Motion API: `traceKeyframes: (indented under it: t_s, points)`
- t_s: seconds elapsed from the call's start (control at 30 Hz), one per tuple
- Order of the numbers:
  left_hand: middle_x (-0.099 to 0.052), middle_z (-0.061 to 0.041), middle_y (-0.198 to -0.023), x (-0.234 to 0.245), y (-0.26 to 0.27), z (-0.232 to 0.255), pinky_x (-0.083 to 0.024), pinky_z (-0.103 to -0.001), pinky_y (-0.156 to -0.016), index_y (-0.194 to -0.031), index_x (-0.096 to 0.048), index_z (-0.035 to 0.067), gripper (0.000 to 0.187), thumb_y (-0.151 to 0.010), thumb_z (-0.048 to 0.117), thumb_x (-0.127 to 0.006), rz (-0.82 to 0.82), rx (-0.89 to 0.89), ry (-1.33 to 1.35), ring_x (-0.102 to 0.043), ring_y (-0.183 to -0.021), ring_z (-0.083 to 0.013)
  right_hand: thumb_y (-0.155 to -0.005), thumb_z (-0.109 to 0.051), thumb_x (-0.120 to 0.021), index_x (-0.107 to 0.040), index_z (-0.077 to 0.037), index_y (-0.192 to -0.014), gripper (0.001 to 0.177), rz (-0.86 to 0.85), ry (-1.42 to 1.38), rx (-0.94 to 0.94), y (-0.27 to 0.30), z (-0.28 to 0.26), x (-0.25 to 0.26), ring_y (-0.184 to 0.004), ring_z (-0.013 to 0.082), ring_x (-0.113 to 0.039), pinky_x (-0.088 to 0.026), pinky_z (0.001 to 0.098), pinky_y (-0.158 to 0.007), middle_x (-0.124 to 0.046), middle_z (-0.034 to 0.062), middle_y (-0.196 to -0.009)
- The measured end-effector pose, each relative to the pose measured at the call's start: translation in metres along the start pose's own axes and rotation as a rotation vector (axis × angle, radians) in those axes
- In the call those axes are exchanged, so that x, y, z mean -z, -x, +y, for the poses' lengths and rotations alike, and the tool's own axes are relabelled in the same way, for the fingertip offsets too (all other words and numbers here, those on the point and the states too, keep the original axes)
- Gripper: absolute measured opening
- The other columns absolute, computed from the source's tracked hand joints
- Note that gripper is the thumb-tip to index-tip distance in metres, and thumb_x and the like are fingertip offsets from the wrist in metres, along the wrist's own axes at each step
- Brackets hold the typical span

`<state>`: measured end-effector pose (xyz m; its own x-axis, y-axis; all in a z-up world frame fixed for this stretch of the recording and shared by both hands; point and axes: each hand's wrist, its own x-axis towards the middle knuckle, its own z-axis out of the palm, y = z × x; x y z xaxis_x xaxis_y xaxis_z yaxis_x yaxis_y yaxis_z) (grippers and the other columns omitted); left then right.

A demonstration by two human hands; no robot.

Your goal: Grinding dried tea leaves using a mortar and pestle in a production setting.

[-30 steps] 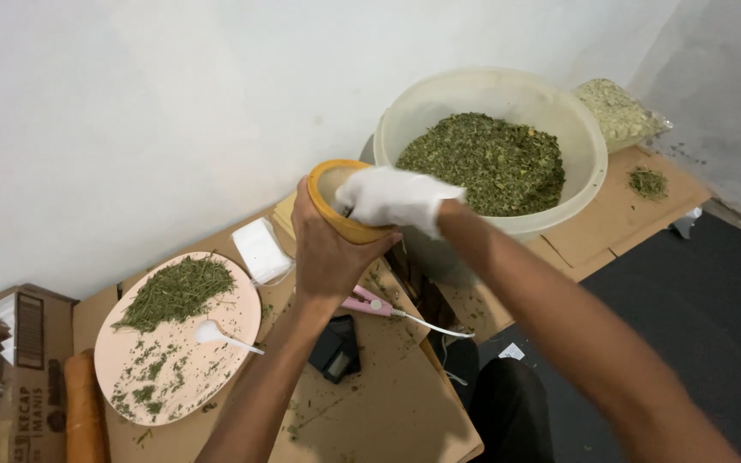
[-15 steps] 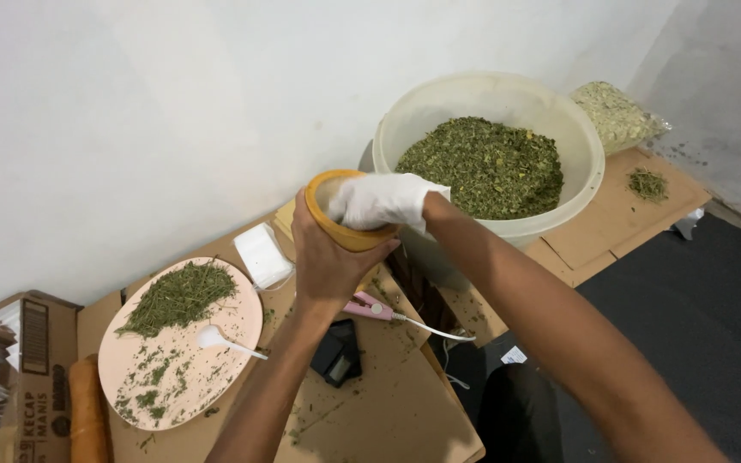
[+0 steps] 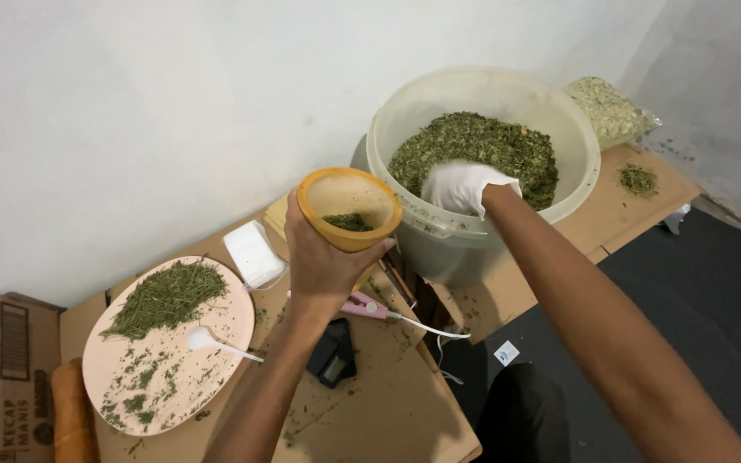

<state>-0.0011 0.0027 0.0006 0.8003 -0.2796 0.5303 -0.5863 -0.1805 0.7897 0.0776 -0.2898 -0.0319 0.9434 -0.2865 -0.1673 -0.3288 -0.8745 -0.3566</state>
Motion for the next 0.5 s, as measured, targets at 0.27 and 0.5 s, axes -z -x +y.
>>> traceKeyframes:
  t_s: [0.27,0.5]
  points:
    - [-0.042,-0.035,-0.152,-0.007,0.015,-0.03,-0.043,-0.074,-0.118,-0.163,-0.016,-0.007,0.143,-0.07,0.054,-0.106,0.05,-0.024,-0.149,-0.046,-0.147,-0.0552,-0.076,-0.035,-0.088,-0.089,-0.03,-0.087,0.013,0.012,0.174,0.078,-0.012,0.034,-0.041,-0.1,0.0346,-0.082,-0.067,0.0509,-0.089,-0.086,0.0059,-0.096]
    - [-0.04,-0.035,-0.156,-0.012,0.016,-0.042,-0.043,-0.071,-0.121,-0.166,-0.015,-0.004,0.155,-0.061,0.064,-0.106,0.065,0.02,-0.172,-0.045,-0.149,-0.0553,-0.09,-0.028,-0.08,-0.089,-0.026,-0.095,0.01,0.277,-0.128,0.063,-0.025,0.045,-0.003,-0.089,0.0327,-0.083,-0.066,0.0464,-0.091,-0.083,0.0056,-0.081]
